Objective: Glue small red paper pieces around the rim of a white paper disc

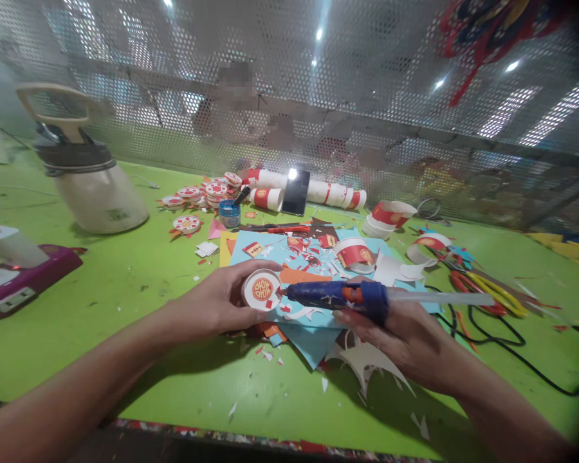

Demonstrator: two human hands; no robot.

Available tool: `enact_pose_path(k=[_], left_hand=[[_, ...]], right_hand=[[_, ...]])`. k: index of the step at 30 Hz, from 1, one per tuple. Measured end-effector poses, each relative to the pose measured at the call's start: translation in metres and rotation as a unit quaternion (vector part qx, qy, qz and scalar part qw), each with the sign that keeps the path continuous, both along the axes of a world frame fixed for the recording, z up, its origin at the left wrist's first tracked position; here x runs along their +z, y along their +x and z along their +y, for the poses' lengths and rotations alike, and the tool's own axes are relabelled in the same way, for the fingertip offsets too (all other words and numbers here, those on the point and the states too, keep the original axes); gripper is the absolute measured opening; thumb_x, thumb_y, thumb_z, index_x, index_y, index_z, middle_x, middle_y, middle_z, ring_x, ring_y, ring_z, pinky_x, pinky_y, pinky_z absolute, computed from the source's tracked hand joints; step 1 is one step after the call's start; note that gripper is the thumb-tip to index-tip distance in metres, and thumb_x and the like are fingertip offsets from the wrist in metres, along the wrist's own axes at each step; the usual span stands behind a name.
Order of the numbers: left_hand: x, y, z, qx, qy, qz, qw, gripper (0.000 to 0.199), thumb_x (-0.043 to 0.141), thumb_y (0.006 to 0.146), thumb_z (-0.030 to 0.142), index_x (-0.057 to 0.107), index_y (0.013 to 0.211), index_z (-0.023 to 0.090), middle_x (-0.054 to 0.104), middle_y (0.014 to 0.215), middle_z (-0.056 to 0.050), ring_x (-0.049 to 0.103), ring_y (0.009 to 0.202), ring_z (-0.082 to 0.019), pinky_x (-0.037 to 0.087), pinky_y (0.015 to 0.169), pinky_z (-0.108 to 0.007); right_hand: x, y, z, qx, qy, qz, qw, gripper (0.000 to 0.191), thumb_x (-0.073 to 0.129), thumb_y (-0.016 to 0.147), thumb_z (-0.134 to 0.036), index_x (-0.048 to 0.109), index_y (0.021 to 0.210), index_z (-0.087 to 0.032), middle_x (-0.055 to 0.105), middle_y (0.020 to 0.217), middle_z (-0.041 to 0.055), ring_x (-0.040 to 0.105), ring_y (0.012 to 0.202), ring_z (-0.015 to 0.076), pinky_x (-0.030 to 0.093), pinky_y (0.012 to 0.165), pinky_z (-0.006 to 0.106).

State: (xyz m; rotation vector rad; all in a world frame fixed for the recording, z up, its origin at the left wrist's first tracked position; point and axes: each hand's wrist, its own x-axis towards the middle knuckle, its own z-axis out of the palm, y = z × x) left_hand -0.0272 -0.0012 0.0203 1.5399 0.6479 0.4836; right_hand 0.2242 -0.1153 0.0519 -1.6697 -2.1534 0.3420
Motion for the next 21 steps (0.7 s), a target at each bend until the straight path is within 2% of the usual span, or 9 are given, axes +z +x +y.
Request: enact_pose_path(k=[5, 10, 16, 21], left_hand=[[-0.001, 0.000, 0.000, 0.001, 0.002, 0.003, 1.000, 0.068, 0.079, 0.069, 0.029, 0.050, 0.130, 0.018, 0.062, 0.100, -0.006, 0.060, 0.086, -0.020, 0.050, 0.077, -0.034], [-0.001, 0.000, 0.000, 0.000, -0.006, 0.002, 1.000, 0.066, 0.079, 0.069, 0.029, 0.050, 0.129, 0.019, 0.062, 0.099, -0.006, 0.059, 0.086, -0.020, 0.049, 0.076, -0.033], [0.000, -0.001, -0.002, -0.004, -0.019, -0.008, 1.000, 0.065, 0.079, 0.069, 0.026, 0.050, 0.127, 0.018, 0.061, 0.099, -0.006, 0.058, 0.087, -0.019, 0.049, 0.077, -0.033], [-0.001, -0.001, -0.001, -0.009, -0.022, -0.016, 1.000, 0.063, 0.079, 0.069, 0.026, 0.051, 0.126, 0.018, 0.061, 0.098, -0.005, 0.059, 0.085, -0.020, 0.049, 0.076, -0.033]], right_hand=[[0.001, 0.001, 0.000, 0.008, 0.003, -0.015, 1.000, 0.039, 0.041, 0.098, -0.043, 0.057, 0.071, -0.020, 0.061, 0.062, 0.0029, 0.056, 0.057, 0.0182, 0.041, 0.050, 0.028], [0.008, -0.005, 0.001, 0.027, 0.049, -0.050, 0.997, 0.028, 0.044, 0.097, -0.038, 0.059, 0.081, -0.020, 0.065, 0.070, 0.0038, 0.056, 0.059, 0.0183, 0.042, 0.054, 0.029], [0.012, -0.009, -0.001, 0.040, 0.045, -0.068, 0.996, 0.023, 0.045, 0.098, -0.035, 0.060, 0.088, -0.022, 0.068, 0.085, 0.0049, 0.060, 0.068, 0.0187, 0.043, 0.059, 0.028], [0.015, -0.008, 0.000, 0.060, 0.051, -0.079, 0.994, 0.012, 0.052, 0.092, -0.031, 0.059, 0.089, -0.022, 0.066, 0.082, 0.0046, 0.057, 0.066, 0.0192, 0.040, 0.057, 0.029]])
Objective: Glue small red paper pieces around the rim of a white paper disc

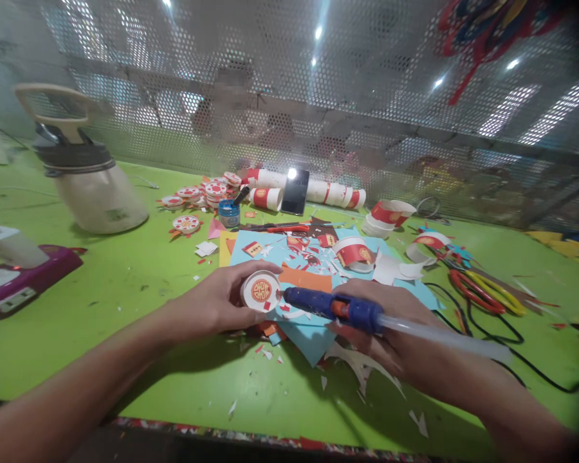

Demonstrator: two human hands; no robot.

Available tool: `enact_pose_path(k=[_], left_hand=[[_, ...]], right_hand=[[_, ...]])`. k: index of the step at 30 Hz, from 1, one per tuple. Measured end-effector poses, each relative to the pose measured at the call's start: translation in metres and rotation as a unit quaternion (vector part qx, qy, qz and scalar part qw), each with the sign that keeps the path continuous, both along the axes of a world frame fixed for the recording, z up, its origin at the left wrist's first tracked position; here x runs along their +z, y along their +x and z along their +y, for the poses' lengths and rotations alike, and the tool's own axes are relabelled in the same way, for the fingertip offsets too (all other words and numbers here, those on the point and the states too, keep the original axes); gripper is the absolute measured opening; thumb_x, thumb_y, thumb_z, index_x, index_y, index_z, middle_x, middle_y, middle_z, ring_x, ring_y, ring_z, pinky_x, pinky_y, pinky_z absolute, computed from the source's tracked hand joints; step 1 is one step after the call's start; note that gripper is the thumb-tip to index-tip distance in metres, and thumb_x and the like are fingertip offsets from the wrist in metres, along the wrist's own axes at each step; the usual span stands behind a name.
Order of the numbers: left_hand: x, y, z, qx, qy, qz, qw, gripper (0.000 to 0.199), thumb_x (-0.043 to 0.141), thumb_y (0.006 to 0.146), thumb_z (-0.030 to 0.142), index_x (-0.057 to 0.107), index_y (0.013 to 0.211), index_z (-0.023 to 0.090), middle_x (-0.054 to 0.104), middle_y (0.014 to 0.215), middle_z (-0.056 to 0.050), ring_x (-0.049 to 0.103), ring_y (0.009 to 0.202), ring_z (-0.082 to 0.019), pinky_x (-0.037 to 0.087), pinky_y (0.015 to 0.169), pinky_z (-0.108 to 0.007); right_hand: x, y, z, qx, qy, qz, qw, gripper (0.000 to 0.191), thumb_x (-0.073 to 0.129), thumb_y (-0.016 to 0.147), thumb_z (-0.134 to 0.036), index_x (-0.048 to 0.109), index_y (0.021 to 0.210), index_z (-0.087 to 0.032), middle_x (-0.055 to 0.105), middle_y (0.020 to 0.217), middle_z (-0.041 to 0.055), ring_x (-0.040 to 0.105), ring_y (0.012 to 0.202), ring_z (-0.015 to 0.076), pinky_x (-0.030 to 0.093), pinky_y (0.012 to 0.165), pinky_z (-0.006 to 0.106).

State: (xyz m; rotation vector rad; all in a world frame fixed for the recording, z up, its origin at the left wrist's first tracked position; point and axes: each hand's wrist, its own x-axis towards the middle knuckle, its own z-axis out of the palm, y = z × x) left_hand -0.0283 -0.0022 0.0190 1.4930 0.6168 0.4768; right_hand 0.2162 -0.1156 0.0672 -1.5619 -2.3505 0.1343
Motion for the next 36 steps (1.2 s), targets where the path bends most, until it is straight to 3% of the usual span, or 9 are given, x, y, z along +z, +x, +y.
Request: enact_pose_path(k=[4, 8, 12, 18, 22, 24, 26, 31, 36], left_hand=[[0.000, 0.000, 0.000, 0.002, -0.010, -0.005, 1.000, 0.063, 0.079, 0.069, 0.023, 0.052, 0.125, 0.019, 0.061, 0.097, -0.005, 0.058, 0.084, -0.018, 0.048, 0.076, -0.032], [0.003, 0.001, -0.001, -0.002, -0.037, -0.019, 0.999, 0.064, 0.080, 0.068, 0.021, 0.052, 0.125, 0.018, 0.062, 0.098, -0.005, 0.058, 0.083, -0.018, 0.048, 0.075, -0.031], [0.006, 0.001, -0.003, 0.006, -0.043, -0.023, 0.999, 0.065, 0.080, 0.066, 0.021, 0.052, 0.124, 0.018, 0.064, 0.103, -0.007, 0.060, 0.087, -0.020, 0.049, 0.078, -0.034], [0.005, 0.001, 0.000, 0.036, -0.012, 0.006, 0.999, 0.064, 0.081, 0.064, 0.024, 0.054, 0.122, 0.017, 0.063, 0.091, -0.004, 0.060, 0.082, -0.020, 0.050, 0.075, -0.035], [0.007, -0.004, 0.007, 0.080, 0.002, 0.000, 0.997, 0.063, 0.082, 0.063, 0.024, 0.058, 0.121, 0.018, 0.065, 0.093, -0.005, 0.060, 0.080, -0.018, 0.050, 0.070, -0.031], [0.009, -0.008, 0.011, 0.107, 0.021, 0.009, 0.994, 0.071, 0.083, 0.063, 0.028, 0.056, 0.127, 0.019, 0.065, 0.090, -0.004, 0.059, 0.072, -0.016, 0.050, 0.060, -0.027], [0.011, -0.011, 0.014, 0.129, 0.039, 0.011, 0.991, 0.076, 0.084, 0.063, 0.031, 0.054, 0.131, 0.020, 0.064, 0.085, -0.002, 0.057, 0.064, -0.013, 0.048, 0.052, -0.024], [0.011, -0.012, 0.017, 0.160, 0.058, 0.003, 0.985, 0.071, 0.085, 0.063, 0.030, 0.057, 0.127, 0.020, 0.066, 0.083, 0.000, 0.058, 0.062, -0.012, 0.053, 0.053, -0.024], [0.006, -0.009, 0.017, 0.123, 0.070, 0.009, 0.990, 0.057, 0.085, 0.064, 0.030, 0.059, 0.113, 0.018, 0.067, 0.082, 0.000, 0.063, 0.062, -0.013, 0.056, 0.058, -0.026]], right_hand=[[0.003, 0.000, 0.001, -0.009, -0.018, -0.024, 1.000, 0.009, 0.055, 0.089, -0.029, 0.058, 0.085, -0.022, 0.063, 0.078, 0.0035, 0.053, 0.064, 0.0188, 0.036, 0.055, 0.029], [0.005, -0.001, 0.001, 0.006, 0.023, 0.002, 1.000, 0.009, 0.051, 0.091, -0.026, 0.058, 0.085, -0.022, 0.062, 0.075, 0.0023, 0.054, 0.063, 0.0171, 0.036, 0.054, 0.027], [0.005, 0.002, -0.001, -0.001, 0.072, 0.062, 0.995, 0.009, 0.054, 0.091, -0.027, 0.060, 0.097, -0.023, 0.065, 0.082, 0.0024, 0.058, 0.068, 0.0171, 0.043, 0.059, 0.027], [0.002, 0.033, 0.007, -0.124, 0.134, 0.163, 0.970, 0.026, 0.050, 0.094, -0.046, 0.059, 0.090, -0.022, 0.062, 0.071, 0.0023, 0.057, 0.059, 0.0187, 0.044, 0.054, 0.029], [-0.003, 0.063, 0.028, -0.222, 0.153, 0.058, 0.961, 0.039, 0.049, 0.090, -0.054, 0.062, 0.080, -0.018, 0.062, 0.068, 0.0074, 0.058, 0.061, 0.0249, 0.042, 0.055, 0.034], [-0.013, 0.074, 0.037, -0.214, 0.141, 0.038, 0.966, 0.035, 0.051, 0.090, -0.048, 0.064, 0.093, -0.016, 0.066, 0.081, 0.0100, 0.061, 0.072, 0.0265, 0.045, 0.062, 0.035], [-0.027, 0.083, 0.044, -0.166, 0.107, -0.003, 0.980, 0.032, 0.053, 0.091, -0.041, 0.062, 0.107, -0.015, 0.066, 0.094, 0.0113, 0.062, 0.081, 0.0257, 0.047, 0.070, 0.034], [-0.056, 0.099, 0.054, -0.141, 0.052, -0.077, 0.986, 0.031, 0.065, 0.080, -0.030, 0.068, 0.106, -0.013, 0.062, 0.088, 0.0117, 0.059, 0.082, 0.0283, 0.047, 0.070, 0.037], [-0.048, 0.108, 0.047, -0.122, 0.026, -0.100, 0.987, 0.034, 0.066, 0.076, -0.020, 0.068, 0.110, -0.019, 0.063, 0.097, 0.0111, 0.059, 0.089, 0.0273, 0.048, 0.076, 0.038]])
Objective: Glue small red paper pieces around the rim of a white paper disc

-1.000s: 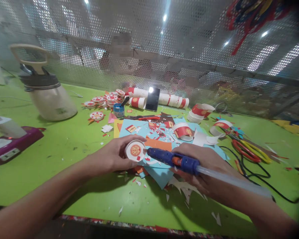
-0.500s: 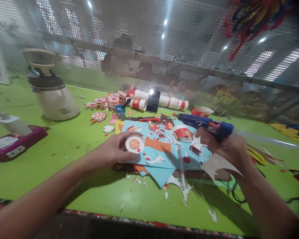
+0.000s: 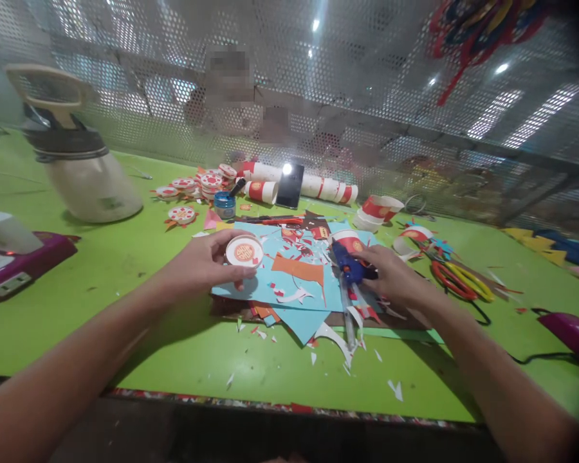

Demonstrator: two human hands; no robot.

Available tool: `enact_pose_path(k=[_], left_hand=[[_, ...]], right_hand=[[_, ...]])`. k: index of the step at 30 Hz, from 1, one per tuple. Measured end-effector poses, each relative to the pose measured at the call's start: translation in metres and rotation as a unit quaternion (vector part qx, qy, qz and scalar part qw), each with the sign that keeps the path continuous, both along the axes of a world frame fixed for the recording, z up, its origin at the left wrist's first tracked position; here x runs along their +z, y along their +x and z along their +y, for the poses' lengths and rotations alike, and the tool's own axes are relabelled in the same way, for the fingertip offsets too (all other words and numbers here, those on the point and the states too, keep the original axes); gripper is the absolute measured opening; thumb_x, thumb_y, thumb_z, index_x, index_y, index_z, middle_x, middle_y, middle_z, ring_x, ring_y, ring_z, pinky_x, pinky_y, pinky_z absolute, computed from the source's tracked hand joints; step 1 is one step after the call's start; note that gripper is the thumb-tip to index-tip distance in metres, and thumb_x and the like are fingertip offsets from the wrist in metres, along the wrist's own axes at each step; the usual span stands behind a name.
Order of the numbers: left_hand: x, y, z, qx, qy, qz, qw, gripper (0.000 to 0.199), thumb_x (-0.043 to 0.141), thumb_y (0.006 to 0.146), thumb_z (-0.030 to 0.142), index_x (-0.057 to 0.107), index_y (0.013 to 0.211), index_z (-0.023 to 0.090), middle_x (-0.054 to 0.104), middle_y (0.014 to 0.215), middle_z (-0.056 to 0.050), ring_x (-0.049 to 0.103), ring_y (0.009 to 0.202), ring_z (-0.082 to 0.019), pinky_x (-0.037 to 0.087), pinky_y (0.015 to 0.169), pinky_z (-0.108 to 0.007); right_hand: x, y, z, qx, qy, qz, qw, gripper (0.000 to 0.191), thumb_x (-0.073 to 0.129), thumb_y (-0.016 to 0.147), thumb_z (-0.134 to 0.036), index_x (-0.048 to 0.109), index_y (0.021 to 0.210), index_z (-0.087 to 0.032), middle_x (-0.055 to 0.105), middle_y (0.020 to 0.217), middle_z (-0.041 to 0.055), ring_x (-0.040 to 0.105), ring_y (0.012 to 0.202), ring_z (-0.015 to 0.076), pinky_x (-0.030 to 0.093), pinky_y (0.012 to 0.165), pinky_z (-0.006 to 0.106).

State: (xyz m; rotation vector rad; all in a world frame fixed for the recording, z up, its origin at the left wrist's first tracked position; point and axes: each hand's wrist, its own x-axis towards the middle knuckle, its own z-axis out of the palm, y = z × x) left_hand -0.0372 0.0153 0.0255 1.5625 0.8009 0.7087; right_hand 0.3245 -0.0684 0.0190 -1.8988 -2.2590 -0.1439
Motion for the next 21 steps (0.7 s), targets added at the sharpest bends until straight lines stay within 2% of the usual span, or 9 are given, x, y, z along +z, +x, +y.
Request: enact_pose_path(k=[3, 6, 8, 10, 13, 16, 21], left_hand=[[-0.002, 0.003, -0.001, -0.004, -0.012, 0.000, 1.000, 0.058, 0.084, 0.065, 0.035, 0.055, 0.112, 0.018, 0.070, 0.088, -0.004, 0.068, 0.068, -0.018, 0.056, 0.059, -0.029], [-0.005, 0.006, -0.001, -0.005, -0.025, -0.007, 1.000, 0.061, 0.083, 0.065, 0.038, 0.048, 0.112, 0.019, 0.073, 0.095, -0.009, 0.071, 0.082, -0.026, 0.057, 0.059, -0.032], [-0.006, 0.008, -0.001, -0.002, -0.024, 0.001, 1.000, 0.062, 0.083, 0.065, 0.040, 0.047, 0.111, 0.019, 0.074, 0.093, -0.010, 0.071, 0.083, -0.027, 0.057, 0.060, -0.033], [-0.008, 0.009, -0.002, 0.005, -0.019, 0.020, 1.000, 0.063, 0.082, 0.065, 0.042, 0.047, 0.112, 0.018, 0.074, 0.090, -0.010, 0.071, 0.080, -0.026, 0.057, 0.061, -0.035], [-0.010, 0.009, -0.004, 0.010, -0.014, 0.030, 0.999, 0.062, 0.081, 0.066, 0.044, 0.047, 0.112, 0.020, 0.074, 0.091, -0.009, 0.071, 0.079, -0.026, 0.057, 0.064, -0.038], [-0.011, 0.009, -0.006, 0.006, -0.018, 0.032, 0.999, 0.059, 0.081, 0.067, 0.042, 0.046, 0.110, 0.021, 0.074, 0.092, -0.008, 0.072, 0.080, -0.027, 0.059, 0.067, -0.041], [-0.009, 0.010, -0.007, 0.029, -0.026, 0.051, 0.998, 0.062, 0.082, 0.065, 0.042, 0.046, 0.111, 0.021, 0.073, 0.091, -0.007, 0.072, 0.076, -0.027, 0.060, 0.065, -0.042]], right_hand=[[0.023, -0.012, -0.012, 0.037, 0.027, -0.001, 0.999, 0.032, 0.062, 0.081, -0.020, 0.067, 0.113, -0.020, 0.063, 0.105, 0.0124, 0.059, 0.096, 0.0277, 0.048, 0.079, 0.039], [0.045, -0.049, -0.019, 0.089, 0.108, 0.036, 0.990, 0.015, 0.055, 0.088, -0.019, 0.068, 0.093, -0.017, 0.064, 0.090, 0.0107, 0.059, 0.083, 0.0233, 0.046, 0.072, 0.036], [0.050, -0.082, -0.016, 0.132, 0.089, 0.085, 0.984, 0.014, 0.055, 0.089, -0.015, 0.067, 0.082, -0.016, 0.064, 0.078, 0.0066, 0.058, 0.073, 0.0188, 0.044, 0.066, 0.031], [0.044, -0.112, -0.007, 0.179, 0.012, 0.103, 0.978, 0.016, 0.056, 0.088, -0.009, 0.069, 0.079, -0.014, 0.065, 0.074, 0.0056, 0.057, 0.068, 0.0159, 0.042, 0.063, 0.028], [0.025, -0.140, 0.006, 0.169, -0.062, 0.077, 0.981, 0.016, 0.059, 0.085, -0.006, 0.072, 0.079, -0.012, 0.067, 0.076, 0.0074, 0.057, 0.071, 0.0166, 0.040, 0.063, 0.028], [0.012, -0.147, 0.011, 0.154, -0.084, 0.057, 0.983, 0.013, 0.063, 0.087, -0.013, 0.075, 0.081, -0.012, 0.068, 0.078, 0.0077, 0.057, 0.070, 0.0163, 0.039, 0.063, 0.028], [0.009, -0.146, 0.006, 0.141, -0.106, 0.050, 0.983, 0.014, 0.061, 0.088, -0.013, 0.075, 0.086, -0.014, 0.067, 0.084, 0.0082, 0.058, 0.072, 0.0151, 0.039, 0.063, 0.026]])
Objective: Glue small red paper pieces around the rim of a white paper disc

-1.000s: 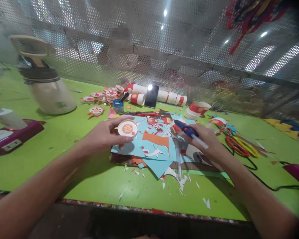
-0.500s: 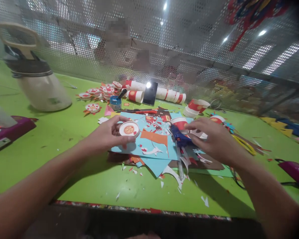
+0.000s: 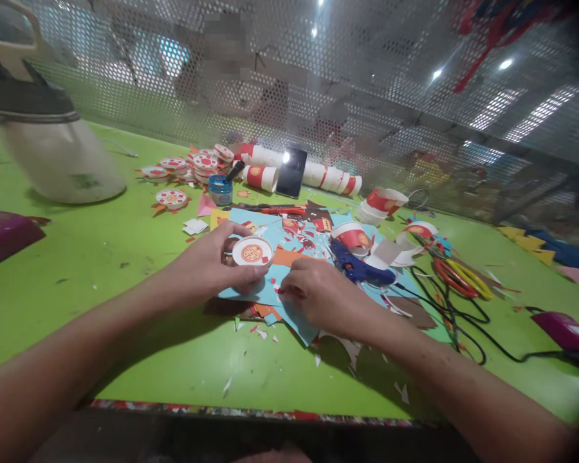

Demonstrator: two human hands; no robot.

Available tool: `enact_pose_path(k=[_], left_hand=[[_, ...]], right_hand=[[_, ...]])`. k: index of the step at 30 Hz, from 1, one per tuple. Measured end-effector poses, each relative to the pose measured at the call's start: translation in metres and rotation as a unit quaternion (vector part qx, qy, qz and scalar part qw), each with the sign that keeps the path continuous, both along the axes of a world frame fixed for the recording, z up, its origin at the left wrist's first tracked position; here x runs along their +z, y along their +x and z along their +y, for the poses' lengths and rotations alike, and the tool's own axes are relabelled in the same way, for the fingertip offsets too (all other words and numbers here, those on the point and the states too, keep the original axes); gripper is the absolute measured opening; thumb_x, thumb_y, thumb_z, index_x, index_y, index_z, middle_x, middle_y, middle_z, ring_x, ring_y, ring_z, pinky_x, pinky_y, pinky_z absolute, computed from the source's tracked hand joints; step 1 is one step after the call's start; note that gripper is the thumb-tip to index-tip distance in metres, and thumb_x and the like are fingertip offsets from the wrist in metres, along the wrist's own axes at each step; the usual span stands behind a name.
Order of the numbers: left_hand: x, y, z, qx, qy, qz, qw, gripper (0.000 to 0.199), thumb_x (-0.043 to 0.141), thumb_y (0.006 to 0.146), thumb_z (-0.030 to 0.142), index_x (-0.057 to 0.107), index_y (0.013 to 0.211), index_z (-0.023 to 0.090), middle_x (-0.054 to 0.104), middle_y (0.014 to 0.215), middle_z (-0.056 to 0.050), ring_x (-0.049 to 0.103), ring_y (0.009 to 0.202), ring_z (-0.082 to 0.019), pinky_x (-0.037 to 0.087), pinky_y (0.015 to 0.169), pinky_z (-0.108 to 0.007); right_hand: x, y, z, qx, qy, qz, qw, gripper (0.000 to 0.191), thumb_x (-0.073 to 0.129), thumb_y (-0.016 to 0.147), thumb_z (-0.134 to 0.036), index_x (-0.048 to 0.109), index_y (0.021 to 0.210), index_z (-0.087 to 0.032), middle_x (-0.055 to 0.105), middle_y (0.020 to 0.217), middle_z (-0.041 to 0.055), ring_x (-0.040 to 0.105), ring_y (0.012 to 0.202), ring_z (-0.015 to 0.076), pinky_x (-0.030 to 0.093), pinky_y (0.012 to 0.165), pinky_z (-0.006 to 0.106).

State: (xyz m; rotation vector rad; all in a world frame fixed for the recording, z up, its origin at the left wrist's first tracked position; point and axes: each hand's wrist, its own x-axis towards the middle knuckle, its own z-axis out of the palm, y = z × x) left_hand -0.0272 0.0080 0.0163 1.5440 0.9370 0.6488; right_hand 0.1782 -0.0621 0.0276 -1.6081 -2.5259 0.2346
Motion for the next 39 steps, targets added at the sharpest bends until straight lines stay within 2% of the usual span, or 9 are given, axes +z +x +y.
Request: enact_pose_path(k=[12, 18, 22, 26, 29, 32, 34, 37, 39], left_hand=[[0.001, 0.002, -0.004, -0.013, 0.017, 0.023, 1.000, 0.057, 0.079, 0.066, 0.040, 0.047, 0.109, 0.022, 0.072, 0.088, -0.006, 0.072, 0.081, -0.028, 0.059, 0.067, -0.041], [0.007, 0.003, -0.006, -0.003, 0.014, 0.039, 0.999, 0.055, 0.079, 0.065, 0.039, 0.048, 0.107, 0.022, 0.072, 0.086, -0.005, 0.071, 0.079, -0.027, 0.057, 0.062, -0.037], [0.010, 0.003, -0.006, 0.004, 0.019, 0.045, 0.999, 0.056, 0.081, 0.063, 0.039, 0.049, 0.106, 0.023, 0.071, 0.084, -0.005, 0.070, 0.077, -0.027, 0.054, 0.057, -0.035], [0.007, 0.003, -0.006, -0.014, 0.002, 0.023, 1.000, 0.054, 0.079, 0.066, 0.036, 0.047, 0.107, 0.022, 0.071, 0.084, -0.004, 0.069, 0.076, -0.025, 0.054, 0.061, -0.035], [0.004, 0.002, -0.006, -0.043, -0.020, -0.014, 0.999, 0.051, 0.079, 0.068, 0.034, 0.046, 0.105, 0.022, 0.070, 0.083, -0.003, 0.068, 0.076, -0.023, 0.054, 0.064, -0.034], [0.003, 0.002, -0.005, -0.063, -0.030, -0.036, 0.997, 0.047, 0.080, 0.069, 0.034, 0.048, 0.102, 0.023, 0.070, 0.085, -0.002, 0.067, 0.076, -0.020, 0.053, 0.064, -0.031], [0.003, 0.001, -0.006, -0.072, -0.052, -0.046, 0.995, 0.048, 0.080, 0.069, 0.034, 0.048, 0.102, 0.023, 0.070, 0.088, -0.002, 0.067, 0.076, -0.020, 0.052, 0.063, -0.030], [0.006, 0.000, -0.007, -0.085, -0.098, -0.072, 0.989, 0.049, 0.082, 0.069, 0.034, 0.050, 0.104, 0.024, 0.071, 0.089, -0.001, 0.068, 0.072, -0.019, 0.054, 0.062, -0.031], [0.007, 0.000, -0.008, -0.093, -0.113, -0.089, 0.985, 0.049, 0.083, 0.068, 0.033, 0.051, 0.104, 0.025, 0.072, 0.091, -0.002, 0.069, 0.072, -0.019, 0.055, 0.062, -0.031]], right_hand=[[-0.010, -0.005, -0.002, -0.010, 0.033, -0.076, 0.997, 0.020, 0.054, 0.094, -0.015, 0.071, 0.084, -0.012, 0.064, 0.080, 0.0074, 0.053, 0.065, 0.0149, 0.033, 0.058, 0.029], [-0.010, 0.001, -0.003, -0.014, 0.012, -0.011, 1.000, 0.019, 0.053, 0.092, -0.011, 0.072, 0.087, -0.011, 0.066, 0.083, 0.0084, 0.056, 0.070, 0.0159, 0.037, 0.062, 0.028], [-0.011, 0.004, -0.005, -0.010, 0.036, 0.028, 0.999, 0.019, 0.052, 0.092, -0.012, 0.070, 0.085, -0.011, 0.066, 0.081, 0.0093, 0.058, 0.071, 0.0174, 0.040, 0.063, 0.029], [-0.010, 0.007, -0.009, -0.039, 0.058, 0.123, 0.990, 0.017, 0.052, 0.090, -0.010, 0.068, 0.085, -0.012, 0.069, 0.078, 0.0084, 0.059, 0.070, 0.0177, 0.043, 0.064, 0.031], [-0.007, 0.008, -0.011, -0.094, -0.044, 0.283, 0.954, 0.017, 0.052, 0.089, -0.015, 0.066, 0.079, -0.014, 0.067, 0.069, 0.0040, 0.061, 0.060, 0.0150, 0.047, 0.060, 0.030], [-0.002, 0.008, -0.011, -0.158, -0.181, 0.458, 0.856, 0.018, 0.058, 0.088, -0.027, 0.064, 0.076, -0.015, 0.067, 0.067, 0.0015, 0.061, 0.053, 0.0118, 0.051, 0.054, 0.027], [0.002, 0.007, -0.011, -0.176, -0.208, 0.524, 0.807, 0.022, 0.065, 0.084, -0.034, 0.064, 0.074, -0.015, 0.067, 0.067, 0.0005, 0.061, 0.051, 0.0099, 0.051, 0.052, 0.025], [0.005, 0.006, -0.012, -0.169, -0.212, 0.567, 0.778, 0.027, 0.072, 0.079, -0.040, 0.066, 0.072, -0.015, 0.068, 0.066, -0.0001, 0.061, 0.052, 0.0088, 0.052, 0.050, 0.022], [0.006, 0.005, -0.013, -0.159, -0.214, 0.576, 0.773, 0.028, 0.073, 0.078, -0.042, 0.067, 0.072, -0.015, 0.068, 0.066, 0.0003, 0.062, 0.052, 0.0093, 0.053, 0.050, 0.023]])
